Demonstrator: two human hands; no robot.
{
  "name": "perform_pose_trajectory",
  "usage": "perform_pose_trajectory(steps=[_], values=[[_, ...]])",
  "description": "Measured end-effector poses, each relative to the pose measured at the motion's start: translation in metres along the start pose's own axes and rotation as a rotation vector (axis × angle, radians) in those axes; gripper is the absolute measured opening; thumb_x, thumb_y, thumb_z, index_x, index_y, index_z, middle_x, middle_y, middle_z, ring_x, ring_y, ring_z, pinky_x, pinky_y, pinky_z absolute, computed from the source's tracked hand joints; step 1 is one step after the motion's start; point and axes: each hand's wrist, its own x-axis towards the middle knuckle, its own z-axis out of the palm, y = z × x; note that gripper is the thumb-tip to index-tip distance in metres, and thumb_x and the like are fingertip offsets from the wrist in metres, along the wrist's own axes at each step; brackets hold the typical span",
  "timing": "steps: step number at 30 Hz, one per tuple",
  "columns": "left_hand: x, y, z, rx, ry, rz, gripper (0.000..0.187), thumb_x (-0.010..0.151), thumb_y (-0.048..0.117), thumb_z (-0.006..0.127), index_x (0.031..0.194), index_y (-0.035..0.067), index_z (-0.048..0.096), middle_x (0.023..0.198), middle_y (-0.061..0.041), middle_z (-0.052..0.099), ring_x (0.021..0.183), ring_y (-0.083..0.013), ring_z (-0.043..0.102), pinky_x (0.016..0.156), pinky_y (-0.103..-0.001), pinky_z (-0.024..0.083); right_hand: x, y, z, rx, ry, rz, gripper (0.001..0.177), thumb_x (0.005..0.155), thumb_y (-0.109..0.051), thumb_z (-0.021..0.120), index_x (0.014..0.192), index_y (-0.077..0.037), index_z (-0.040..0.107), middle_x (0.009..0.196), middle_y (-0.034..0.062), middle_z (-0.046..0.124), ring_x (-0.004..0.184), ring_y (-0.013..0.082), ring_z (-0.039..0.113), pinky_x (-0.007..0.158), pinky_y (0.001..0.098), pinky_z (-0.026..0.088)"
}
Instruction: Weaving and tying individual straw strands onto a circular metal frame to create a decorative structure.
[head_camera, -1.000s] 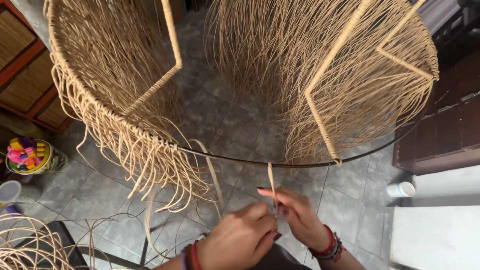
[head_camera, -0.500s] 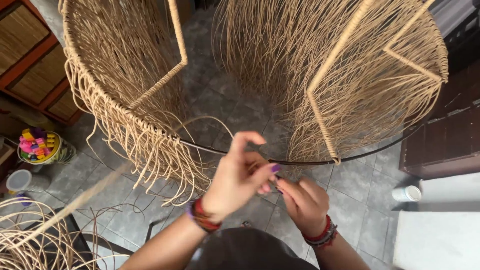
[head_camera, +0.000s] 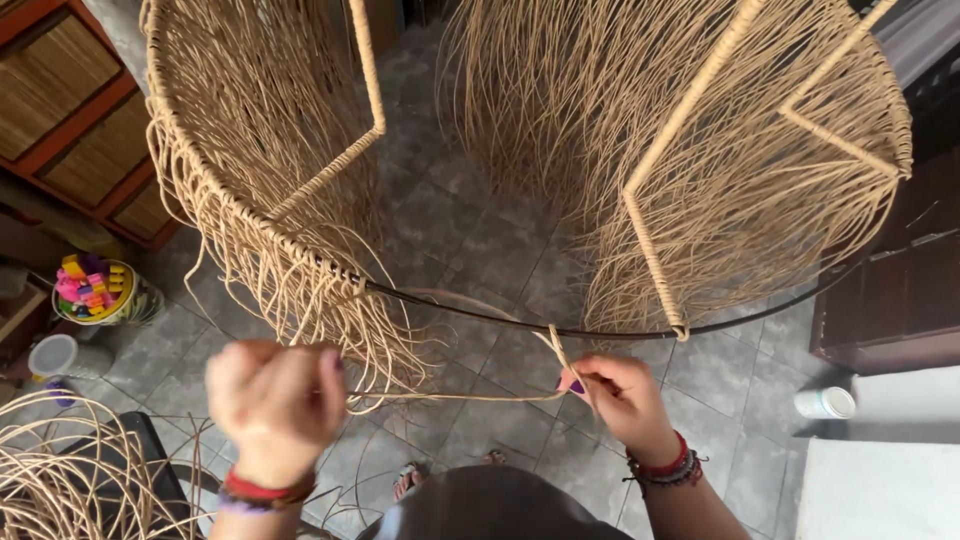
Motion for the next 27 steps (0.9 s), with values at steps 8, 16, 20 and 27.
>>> perform_pose_trajectory(steps=[8, 16, 20, 27], values=[[0.081, 0.101, -0.049, -0.823, -0.188, 0.179, 0.017, 0.099, 0.023, 0.074, 0.11, 0.01, 0.073, 0.103, -0.004, 0.073, 0.083, -0.0228, 0.063, 0.074, -0.038, 0.051, 0.001, 0.009, 0.004, 0.067, -0.039, 0.038, 0.025, 0.093, 0.0, 0.058, 0.081, -0.003, 0.079, 0.06, 0.0022, 0.062, 0.048, 0.0073, 0.039, 0.047, 0.0226, 0.029], [0.027, 0.132, -0.021, -0.812, -0.256, -0.039, 0.085, 0.084, 0.077, 0.056, 0.132, 0.007, 0.057, 0.145, -0.02, 0.049, 0.135, -0.0422, 0.048, 0.11, -0.057, 0.038, 0.008, 0.007, -0.004, 0.059, -0.084, 0.036, 0.021, 0.094, -0.018, 0.069, 0.08, -0.005, 0.078, 0.069, 0.0025, 0.072, 0.056, 0.0084, 0.056, 0.051, 0.0229, 0.041], [0.038, 0.122, -0.016, -1.119, -0.353, 0.133, 0.071, 0.085, 0.074, 0.056, 0.114, 0.009, 0.056, 0.15, -0.025, 0.044, 0.147, -0.0525, 0.031, 0.118, -0.074, 0.016, 0.011, -0.001, -0.003, 0.036, -0.105, 0.078, 0.016, 0.09, -0.016, 0.073, 0.078, -0.006, 0.078, 0.073, 0.0008, 0.075, 0.062, 0.0084, 0.059, 0.057, 0.0234, 0.045], [0.032, 0.073, -0.011, -0.916, -0.36, 0.044, 0.009, 0.095, 0.014, 0.065, 0.092, 0.017, 0.073, 0.08, -0.004, 0.062, 0.077, -0.0292, 0.056, 0.069, -0.044, 0.044, 0.009, 0.011, -0.006, 0.023, -0.125, 0.039, 0.021, 0.092, -0.022, 0.069, 0.081, -0.006, 0.078, 0.075, 0.0032, 0.075, 0.066, 0.0119, 0.064, 0.058, 0.0243, 0.051]])
